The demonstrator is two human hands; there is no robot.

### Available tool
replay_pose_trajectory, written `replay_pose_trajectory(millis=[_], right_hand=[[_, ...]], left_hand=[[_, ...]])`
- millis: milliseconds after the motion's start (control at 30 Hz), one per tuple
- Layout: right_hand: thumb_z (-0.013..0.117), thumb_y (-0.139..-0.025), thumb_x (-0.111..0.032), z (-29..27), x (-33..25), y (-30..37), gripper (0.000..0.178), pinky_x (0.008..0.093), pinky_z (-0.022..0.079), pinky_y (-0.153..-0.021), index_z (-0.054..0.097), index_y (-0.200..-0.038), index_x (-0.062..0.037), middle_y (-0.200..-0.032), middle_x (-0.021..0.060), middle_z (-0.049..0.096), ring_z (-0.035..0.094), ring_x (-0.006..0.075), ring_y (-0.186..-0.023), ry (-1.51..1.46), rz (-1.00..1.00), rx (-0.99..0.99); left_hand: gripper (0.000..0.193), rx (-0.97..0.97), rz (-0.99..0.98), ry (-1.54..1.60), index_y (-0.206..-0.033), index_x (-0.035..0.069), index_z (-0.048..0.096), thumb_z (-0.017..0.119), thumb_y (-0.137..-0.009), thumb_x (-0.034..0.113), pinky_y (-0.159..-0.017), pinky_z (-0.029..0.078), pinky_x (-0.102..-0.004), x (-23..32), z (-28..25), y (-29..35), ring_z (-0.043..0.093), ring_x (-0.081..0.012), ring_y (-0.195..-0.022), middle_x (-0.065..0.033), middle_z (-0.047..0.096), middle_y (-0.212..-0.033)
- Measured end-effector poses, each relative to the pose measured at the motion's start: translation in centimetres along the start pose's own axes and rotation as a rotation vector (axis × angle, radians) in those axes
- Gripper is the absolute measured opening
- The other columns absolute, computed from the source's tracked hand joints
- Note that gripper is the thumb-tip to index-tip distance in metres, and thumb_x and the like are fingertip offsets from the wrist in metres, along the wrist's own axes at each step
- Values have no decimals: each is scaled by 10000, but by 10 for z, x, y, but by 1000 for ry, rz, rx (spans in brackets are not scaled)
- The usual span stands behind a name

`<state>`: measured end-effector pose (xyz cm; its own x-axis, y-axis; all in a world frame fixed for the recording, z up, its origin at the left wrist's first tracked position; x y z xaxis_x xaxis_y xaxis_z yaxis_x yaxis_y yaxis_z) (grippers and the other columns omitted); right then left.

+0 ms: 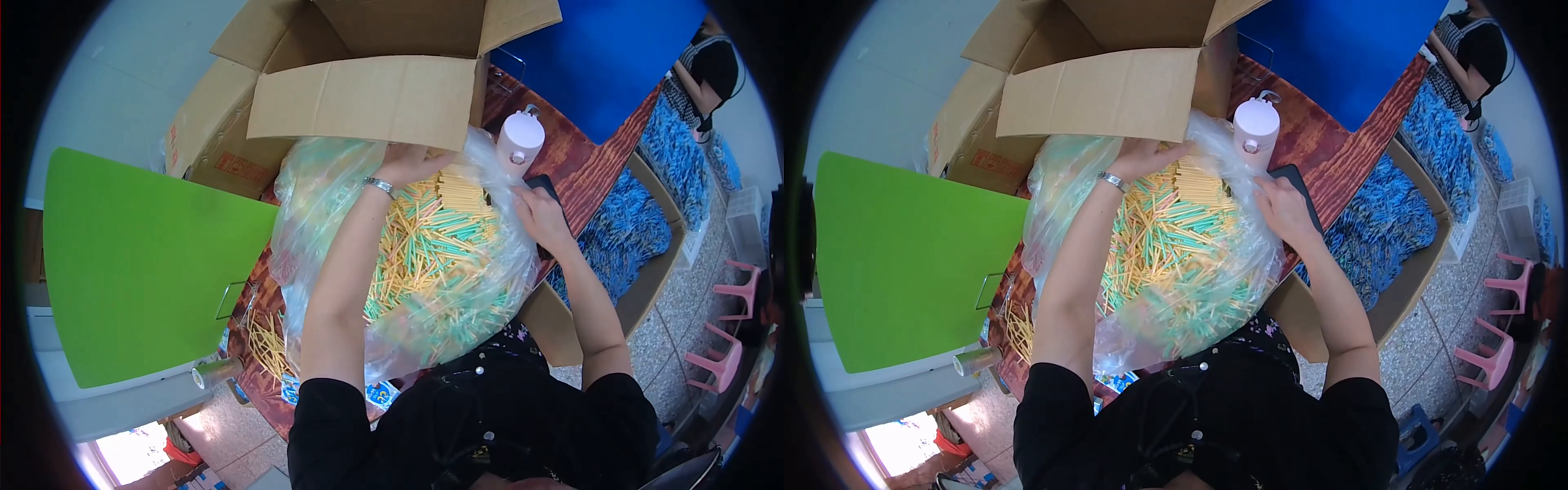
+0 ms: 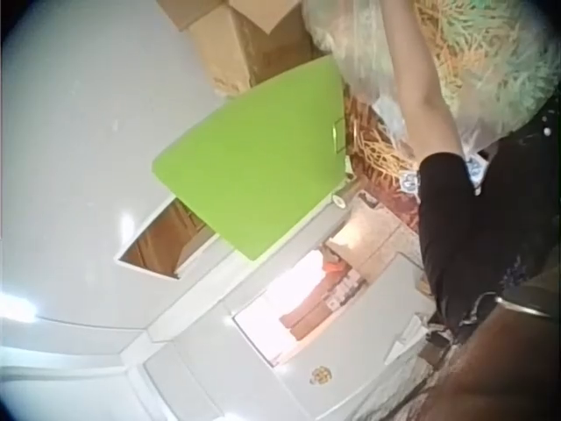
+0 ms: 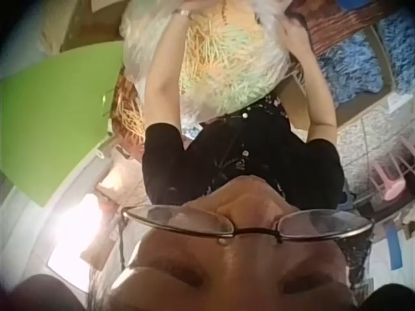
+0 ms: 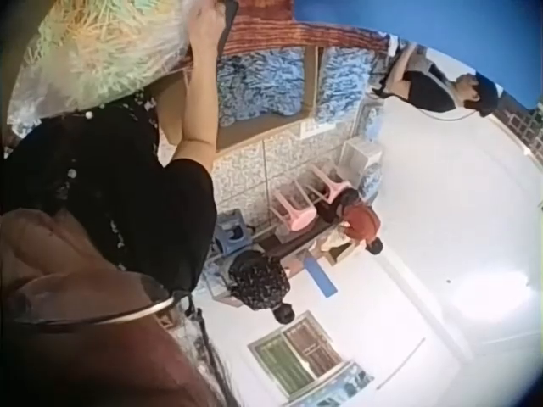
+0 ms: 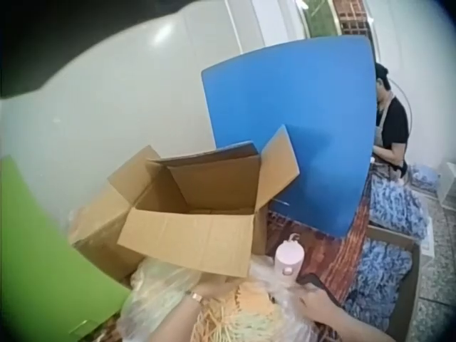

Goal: Packaging small packets into a large plastic bag with shredded paper filler.

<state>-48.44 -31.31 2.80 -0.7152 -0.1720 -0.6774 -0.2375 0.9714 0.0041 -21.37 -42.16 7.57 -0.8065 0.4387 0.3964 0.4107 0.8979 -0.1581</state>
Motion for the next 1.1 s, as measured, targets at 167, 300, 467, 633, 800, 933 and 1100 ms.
replay_pose_trajectory(millis=[167, 300, 467, 633, 800, 933, 1100], right_hand=[[655, -816, -155, -9, -59, 8, 396, 411, 477, -856, 615, -1210, -146, -1181, 95, 566, 569, 278, -1032, 512, -488, 270], [539, -844, -118, 7, -41, -11, 379, 381, 490, -862, 590, -1219, -140, -1222, 92, 556, 547, 258, -1094, 524, -338, 167], [633, -802, -99, 12, -8, -21, 426, 393, 489, -874, 574, -1220, -40, -1188, 109, 560, 557, 292, -1084, 502, -298, 242], [615, -800, -77, 13, -2, -31, 410, 390, 496, -872, 576, -1206, -38, -1162, 120, 566, 566, 304, -1061, 485, -223, 211], [580, -806, -55, 8, -12, -33, 399, 401, 492, -887, 572, -1205, -39, -1154, 130, 564, 563, 317, -1060, 491, -113, 123], [515, -826, -23, 9, -32, -34, 441, 405, 492, -897, 532, -1267, -38, -1153, 140, 558, 561, 321, -1067, 490, -388, 283], [526, -808, -2, 28, -15, -47, 519, 410, 489, -913, 485, -1325, -30, -1129, 159, 553, 554, 346, -1076, 494, -189, 130]], left_hand=[[570, -72, 59, -95, -1258, 81, 571, 672, -819, 431, -1002, 404, -460, 0, 2, -8, 533, -357, -1191, -178, 590, -1254], [427, 216, 110, -204, -1162, 60, 614, 674, -832, 325, -925, 447, -475, 4, 17, -20, 570, -358, -1119, -188, 624, -1165], [328, 453, 68, -201, -1073, 60, 648, 642, -844, 295, -870, 465, -490, 11, 38, -26, 606, -358, -1021, -168, 659, -1059], [252, 510, 41, -170, -961, 51, 675, 594, -869, 271, -810, 488, -477, 7, 37, -27, 640, -350, -894, -148, 684, -916], [286, 106, 118, 130, -943, 21, 671, 559, -907, 281, -788, 491, -439, 7, 22, -19, 644, -326, -873, -158, 678, -889], [281, 94, 119, 96, -951, 29, 678, 557, -921, 281, -797, 490, -445, 12, 27, -25, 639, -338, -874, -154, 680, -891], [282, 118, 84, -44, -1049, 63, 678, 561, -924, 287, -899, 474, -454, 11, 48, -34, 623, -345, -995, -159, 680, -1016]])
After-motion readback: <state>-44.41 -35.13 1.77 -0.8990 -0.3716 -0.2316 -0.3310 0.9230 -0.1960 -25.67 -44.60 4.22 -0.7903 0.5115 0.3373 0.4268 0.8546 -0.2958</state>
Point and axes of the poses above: each hand's wrist, its own y-axis away from the middle knuckle, its own z-axis out of the palm, x = y × z, the point moved 3 cm from there along -y, towards the middle knuckle
